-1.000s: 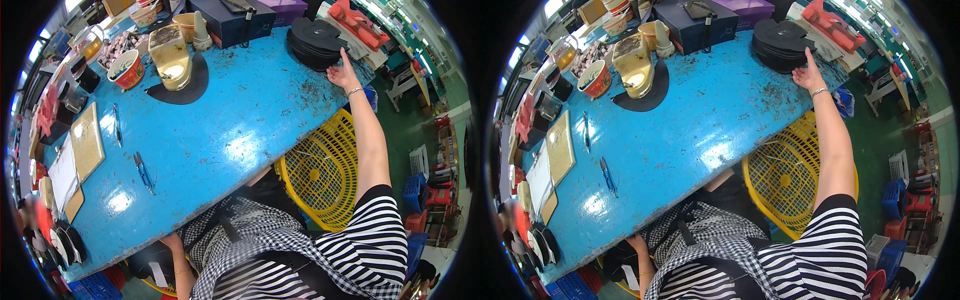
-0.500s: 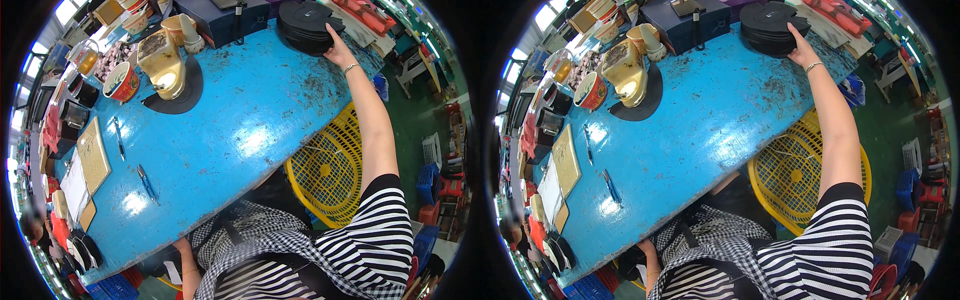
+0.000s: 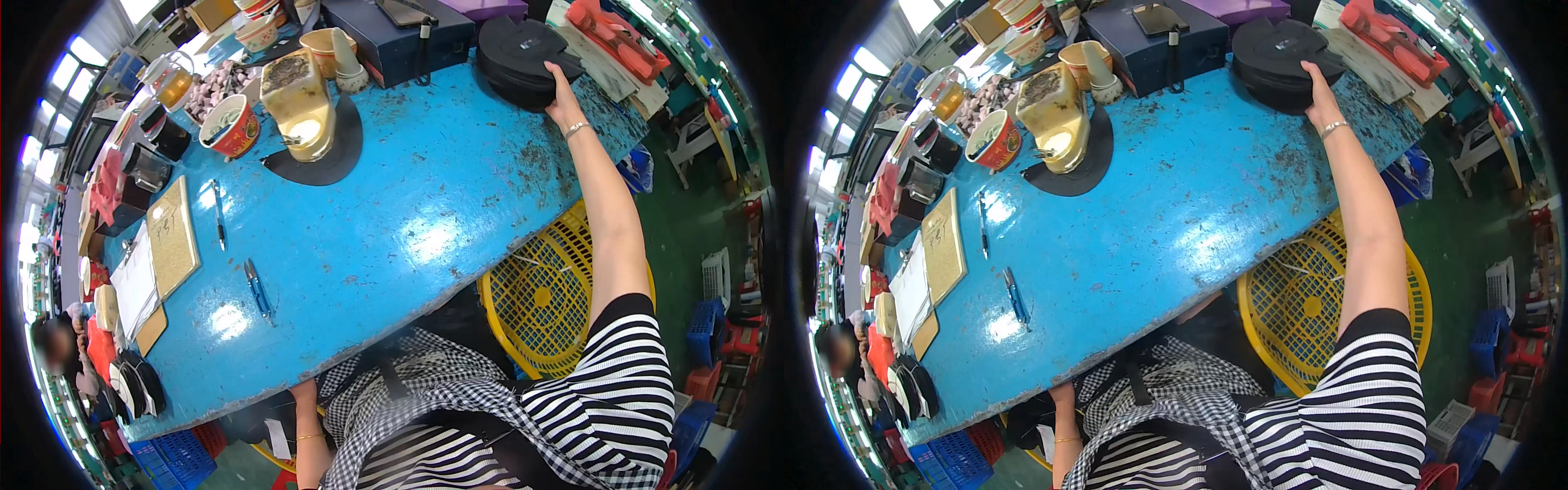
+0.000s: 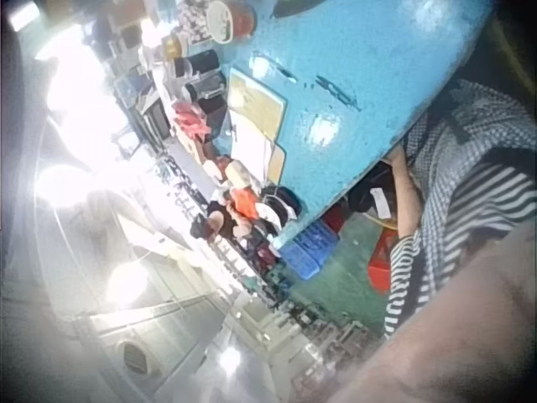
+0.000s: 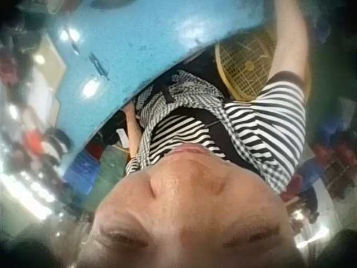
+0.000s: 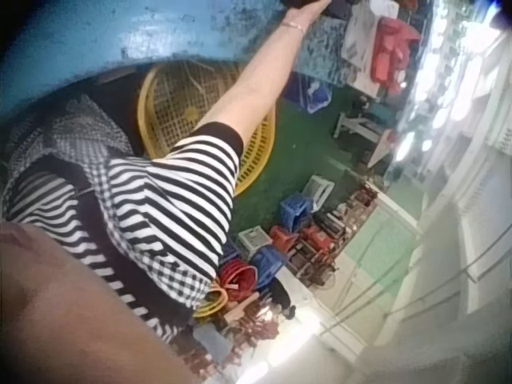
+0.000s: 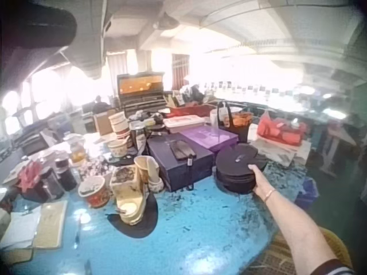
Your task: Trim excess material and threads from black leather shoe uppers using small snips.
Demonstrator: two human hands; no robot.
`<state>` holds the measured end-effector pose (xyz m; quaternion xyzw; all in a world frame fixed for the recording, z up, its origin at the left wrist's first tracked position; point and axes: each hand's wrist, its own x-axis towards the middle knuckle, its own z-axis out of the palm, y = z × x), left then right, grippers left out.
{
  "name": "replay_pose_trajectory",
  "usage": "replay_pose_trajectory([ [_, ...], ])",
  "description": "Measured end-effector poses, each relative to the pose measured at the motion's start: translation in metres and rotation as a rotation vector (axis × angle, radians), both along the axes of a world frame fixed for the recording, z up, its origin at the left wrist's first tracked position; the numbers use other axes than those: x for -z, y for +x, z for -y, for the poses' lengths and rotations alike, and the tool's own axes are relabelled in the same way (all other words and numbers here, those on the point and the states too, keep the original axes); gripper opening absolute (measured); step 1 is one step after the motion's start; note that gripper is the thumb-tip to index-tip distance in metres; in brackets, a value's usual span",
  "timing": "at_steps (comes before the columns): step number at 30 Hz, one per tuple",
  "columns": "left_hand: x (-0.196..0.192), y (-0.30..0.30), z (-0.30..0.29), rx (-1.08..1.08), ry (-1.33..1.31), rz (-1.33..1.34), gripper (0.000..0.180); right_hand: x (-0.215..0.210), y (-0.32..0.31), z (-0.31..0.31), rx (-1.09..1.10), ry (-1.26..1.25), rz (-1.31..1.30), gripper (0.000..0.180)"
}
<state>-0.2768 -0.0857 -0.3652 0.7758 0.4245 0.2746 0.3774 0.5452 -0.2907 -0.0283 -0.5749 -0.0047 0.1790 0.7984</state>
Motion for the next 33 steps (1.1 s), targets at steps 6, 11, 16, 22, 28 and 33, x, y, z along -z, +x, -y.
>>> replay_pose_trajectory([
  [6, -0.168, 0.089, 0.052, 0.141, 0.360, -0.375, 0.028, 0.005, -0.074, 0.069, -0.101, -0.090, -0.070, 0.063],
  [11, -0.256, 0.148, 0.085, 0.643, 0.196, 0.005, 0.028, -0.014, -0.199, 0.067, -0.252, -0.187, -0.095, 0.058],
  [16, -0.294, 0.212, 0.099, 0.745, -0.288, 0.297, 0.047, -0.013, -0.289, 0.042, -0.341, -0.253, -0.152, 0.054],
  [22, -0.292, 0.252, 0.099, 0.457, -0.470, 0.592, 0.106, -0.020, -0.374, 0.006, -0.555, -0.134, -0.178, 0.047],
  [28, -0.304, 0.235, 0.065, 0.171, -0.354, 0.659, 0.087, 0.005, -0.445, -0.011, -0.750, -0.117, -0.268, 0.038],
  [33, -0.317, 0.214, 0.004, 0.254, -0.459, 0.613, 0.081, 0.003, -0.502, 0.003, -1.350, 0.021, -0.218, 0.046],
])
